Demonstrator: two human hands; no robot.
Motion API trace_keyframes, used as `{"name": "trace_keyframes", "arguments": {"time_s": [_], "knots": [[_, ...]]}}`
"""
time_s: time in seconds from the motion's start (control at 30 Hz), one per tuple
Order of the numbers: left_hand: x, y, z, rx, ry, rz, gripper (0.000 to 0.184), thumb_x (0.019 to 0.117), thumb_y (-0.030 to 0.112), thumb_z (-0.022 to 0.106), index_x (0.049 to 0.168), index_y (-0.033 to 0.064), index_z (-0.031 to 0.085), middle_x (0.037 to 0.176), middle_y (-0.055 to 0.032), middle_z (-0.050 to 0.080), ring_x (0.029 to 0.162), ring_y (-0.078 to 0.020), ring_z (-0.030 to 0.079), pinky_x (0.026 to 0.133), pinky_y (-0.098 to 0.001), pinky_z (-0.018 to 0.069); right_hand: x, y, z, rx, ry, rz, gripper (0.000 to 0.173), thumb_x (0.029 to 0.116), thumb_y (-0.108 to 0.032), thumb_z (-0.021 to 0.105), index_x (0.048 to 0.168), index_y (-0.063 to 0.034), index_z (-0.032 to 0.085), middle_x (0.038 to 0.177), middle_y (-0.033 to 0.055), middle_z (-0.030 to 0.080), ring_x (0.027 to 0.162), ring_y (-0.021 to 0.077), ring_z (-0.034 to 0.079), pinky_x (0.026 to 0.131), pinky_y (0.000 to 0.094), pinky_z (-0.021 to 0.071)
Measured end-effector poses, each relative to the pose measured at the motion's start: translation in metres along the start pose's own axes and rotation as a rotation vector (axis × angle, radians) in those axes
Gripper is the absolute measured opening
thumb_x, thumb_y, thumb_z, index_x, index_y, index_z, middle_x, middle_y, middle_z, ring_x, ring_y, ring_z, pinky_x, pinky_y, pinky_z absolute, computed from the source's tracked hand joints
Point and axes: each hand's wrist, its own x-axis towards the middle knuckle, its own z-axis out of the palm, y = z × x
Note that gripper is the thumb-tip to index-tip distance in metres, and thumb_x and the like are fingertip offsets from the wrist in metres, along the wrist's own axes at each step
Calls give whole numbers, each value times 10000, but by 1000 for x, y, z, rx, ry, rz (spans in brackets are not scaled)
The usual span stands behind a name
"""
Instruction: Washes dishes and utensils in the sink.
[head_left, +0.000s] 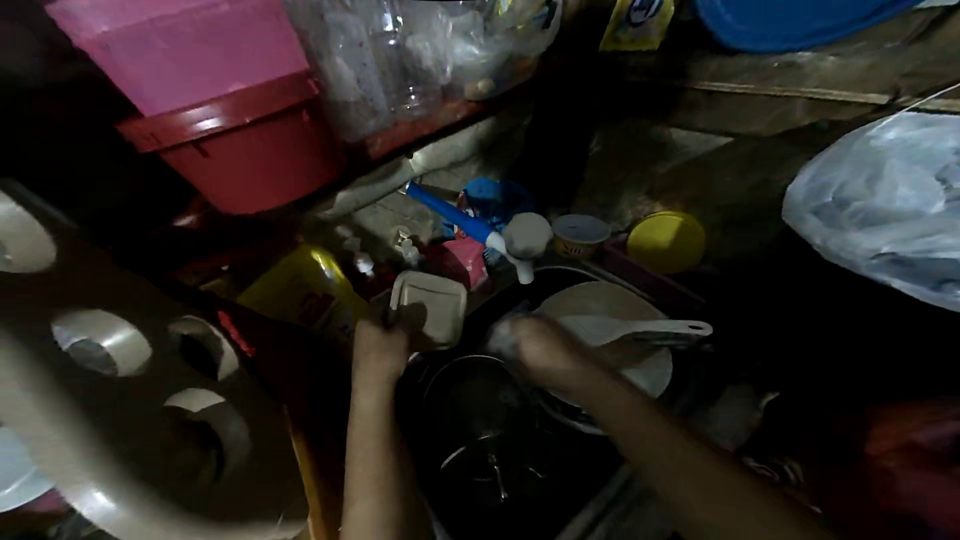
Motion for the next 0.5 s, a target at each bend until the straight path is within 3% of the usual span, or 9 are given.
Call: {"name": "trace_keyframes", "arguments": {"time_s": [0.03,0.1,0.17,0.2,0.3,0.37,0.43,0.5], "knots": [[-1,-1,3,-29,24,-23,268,1066,224,559,1226,22,634,985,-185,673,843,-300,654,784,-525,542,10,-2,22,15,-78,-40,243,1013,-196,635,1177,-26,692,1134,207,693,1072,374,673,942,572,537],[-4,-4,10,-56,62,-87,261,1064,214,552,1225,26,631,971,-188,668,818,-300,647,749,-514,542,33,6,69,29,-222,-66,379,1008,-274,643,1300,-31,647,1261,239,650,1182,412,625,1010,616,485],[-7,-8,14,-52,89,-137,273,1042,215,580,1235,27,628,966,-191,682,828,-316,673,755,-529,561,41,16,103,-8,-309,-52,577,949,-316,705,1437,-51,553,1422,272,547,1323,460,520,1093,668,409],[-9,-10,15,-40,87,-159,282,1037,204,580,1248,21,621,969,-198,682,831,-325,677,757,-532,563,42,17,111,-36,-377,-28,611,958,-298,704,1463,-10,517,1463,305,502,1368,496,465,1113,698,362],[-21,-9,13,-10,60,-171,320,1047,171,563,1333,27,581,1082,-228,679,943,-359,685,839,-557,557,43,29,117,-129,-498,-6,571,1017,-342,625,1454,10,523,1467,300,513,1387,493,456,1120,704,340],[-28,-6,10,-15,66,-153,354,1055,142,542,1397,49,547,1149,-240,668,1005,-378,671,872,-568,538,56,33,107,-165,-533,-57,519,988,-283,667,1368,58,575,1393,319,555,1324,499,506,1078,710,377],[-32,-9,9,-79,79,-174,412,1047,111,534,1457,74,515,1189,-236,662,1041,-366,665,896,-556,535,63,27,84,11,-469,-89,425,1006,-226,639,1314,65,600,1273,285,625,1182,422,612,1016,619,469],[-38,-16,16,-250,116,-202,346,1049,106,525,1388,47,557,1038,-195,653,861,-285,638,766,-466,537,59,16,64,499,-212,-83,361,1019,-160,612,1303,59,572,1127,233,657,965,309,667,879,483,557]]}}
